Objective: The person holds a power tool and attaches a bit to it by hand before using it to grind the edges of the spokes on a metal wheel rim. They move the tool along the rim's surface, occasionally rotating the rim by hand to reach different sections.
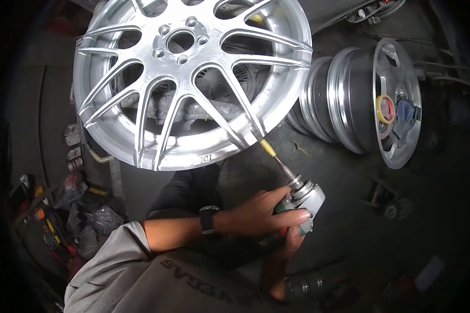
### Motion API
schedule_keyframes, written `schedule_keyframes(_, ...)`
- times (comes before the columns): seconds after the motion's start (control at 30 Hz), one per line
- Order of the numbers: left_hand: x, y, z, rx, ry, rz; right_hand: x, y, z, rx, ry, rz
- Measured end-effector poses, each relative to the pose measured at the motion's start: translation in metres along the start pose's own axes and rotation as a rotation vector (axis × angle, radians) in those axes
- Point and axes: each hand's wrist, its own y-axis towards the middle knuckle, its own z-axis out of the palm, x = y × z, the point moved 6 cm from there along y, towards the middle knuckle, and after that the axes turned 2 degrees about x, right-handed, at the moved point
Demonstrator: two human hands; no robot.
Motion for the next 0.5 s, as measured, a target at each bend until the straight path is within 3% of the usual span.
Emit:
schedule_keyframes(0.23,0.009,-0.01,0.005,-0.034,-0.049,-0.024,0.012,-0.004,0.009,0.035,-0.148,-0.023)
schedule_keyframes(0.3,0.003,-0.004,0.003,-0.048,-0.061,0.099,0.009,0.0,0.008,0.028,-0.135,-0.037)
schedule_keyframes(0.5,-0.002,-0.008,0.0,-0.035,0.016,0.165,0.007,-0.003,0.007,0.055,-0.106,-0.089)
